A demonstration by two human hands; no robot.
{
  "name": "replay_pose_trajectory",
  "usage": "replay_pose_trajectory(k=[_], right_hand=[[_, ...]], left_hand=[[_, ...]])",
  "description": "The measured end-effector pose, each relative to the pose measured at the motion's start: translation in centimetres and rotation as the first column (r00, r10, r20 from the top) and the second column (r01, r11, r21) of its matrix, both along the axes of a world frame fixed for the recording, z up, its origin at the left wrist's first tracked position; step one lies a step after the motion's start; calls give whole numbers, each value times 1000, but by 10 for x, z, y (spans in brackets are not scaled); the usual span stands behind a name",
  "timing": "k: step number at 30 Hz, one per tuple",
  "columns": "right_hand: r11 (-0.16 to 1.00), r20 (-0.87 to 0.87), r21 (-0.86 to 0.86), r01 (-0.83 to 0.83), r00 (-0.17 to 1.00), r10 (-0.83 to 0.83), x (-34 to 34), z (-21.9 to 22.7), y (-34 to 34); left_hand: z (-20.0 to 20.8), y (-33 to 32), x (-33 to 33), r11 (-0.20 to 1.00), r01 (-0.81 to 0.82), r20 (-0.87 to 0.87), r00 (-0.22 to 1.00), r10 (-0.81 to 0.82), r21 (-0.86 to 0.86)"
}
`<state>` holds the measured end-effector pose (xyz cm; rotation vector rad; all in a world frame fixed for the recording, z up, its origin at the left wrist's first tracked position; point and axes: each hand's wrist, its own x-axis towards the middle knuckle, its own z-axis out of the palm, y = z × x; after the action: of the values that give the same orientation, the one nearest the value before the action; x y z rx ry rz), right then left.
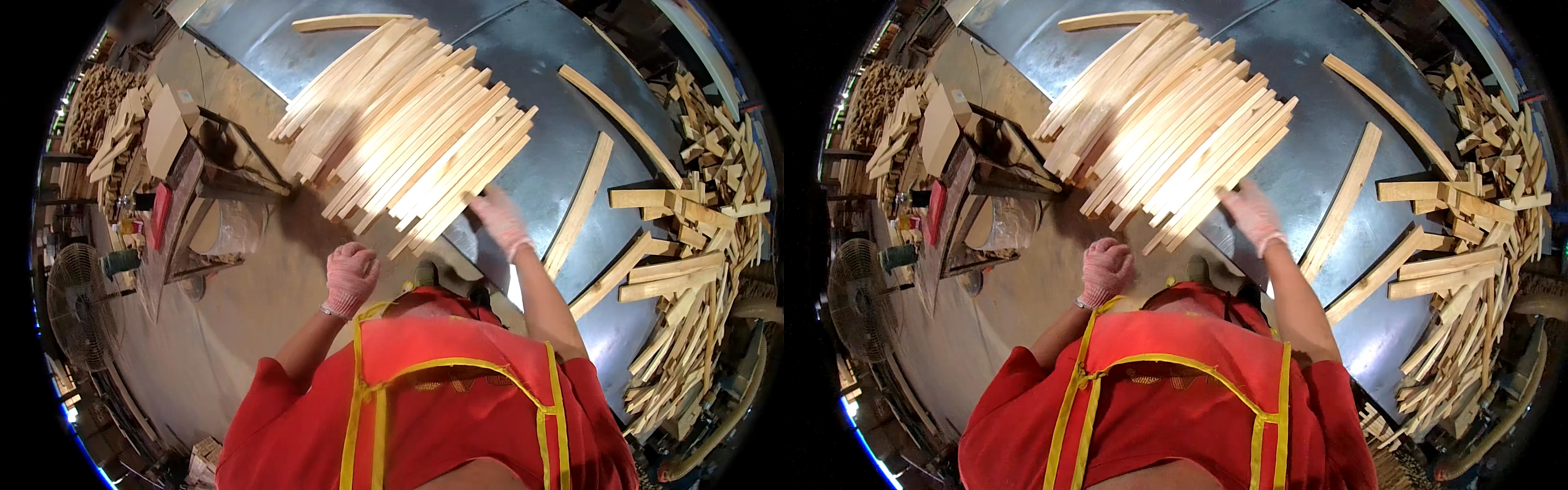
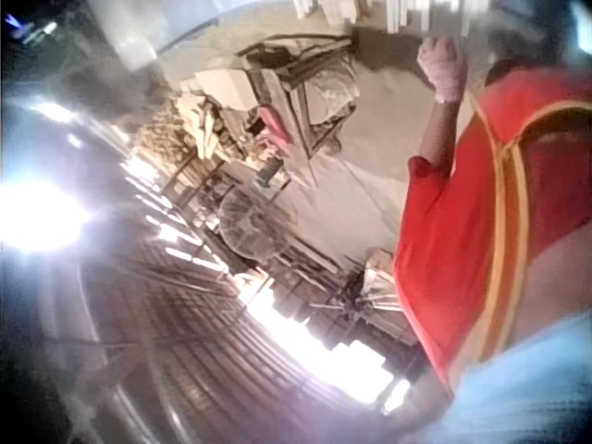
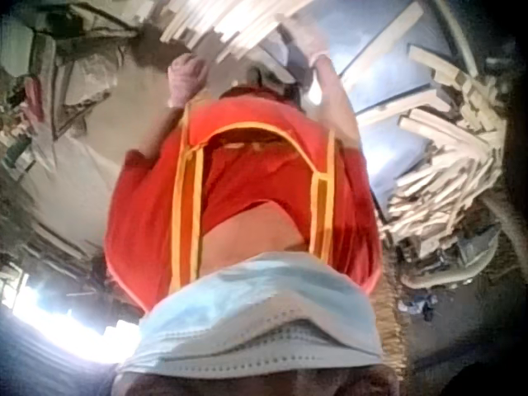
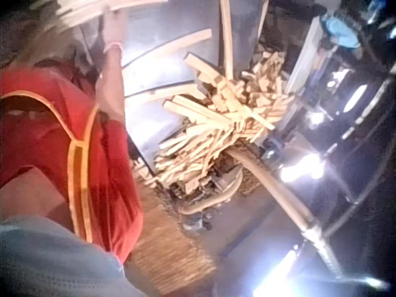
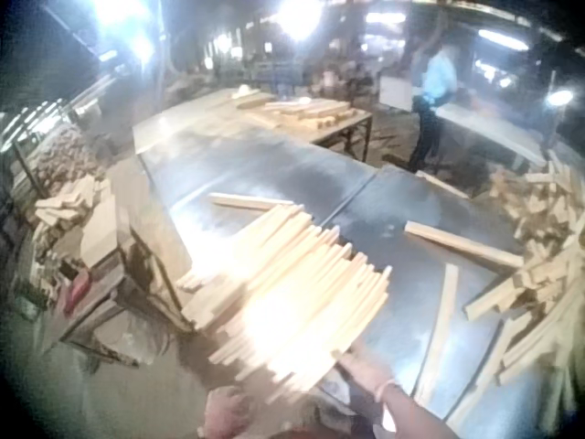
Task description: The person sorts wooden sticks on a metal table, picking them up from a disorganized pile and arranging them into neat stacks. The person wears gloves and handles the sticks one by one or in small groups, aligning them carefully.
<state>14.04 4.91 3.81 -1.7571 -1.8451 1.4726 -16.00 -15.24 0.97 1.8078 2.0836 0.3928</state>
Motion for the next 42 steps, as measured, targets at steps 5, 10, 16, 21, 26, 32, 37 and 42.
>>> replay_pose_trajectory(k=[5,10,16,21,26,32,37,42], right_hand=[[795,601,593,127,588,-542,128,-23,-25],[848,450,261,461,719,-529,157,-36,-49],[892,-209,-134,431,868,-451,49,-51,-54],[992,36,-51,119,992,-117,12,-64,-48],[974,32,-161,157,988,-154,18,-53,-40],[970,-198,-48,239,949,-244,23,-92,-52],[971,-84,-166,170,979,-186,16,-35,-40],[932,-312,-200,302,882,-353,41,25,-59]], left_hand=[[-40,-15,9,941,-193,472,826,309,-278],[-71,31,49,834,9,830,93,549,-552],[-46,59,72,749,272,797,199,570,-604],[-72,77,74,825,159,834,212,509,-543],[-17,76,76,821,98,826,89,556,-563],[12,108,55,923,271,912,378,159,-273],[73,187,96,843,203,838,363,409,-499],[109,168,132,926,194,722,684,109,-324]])
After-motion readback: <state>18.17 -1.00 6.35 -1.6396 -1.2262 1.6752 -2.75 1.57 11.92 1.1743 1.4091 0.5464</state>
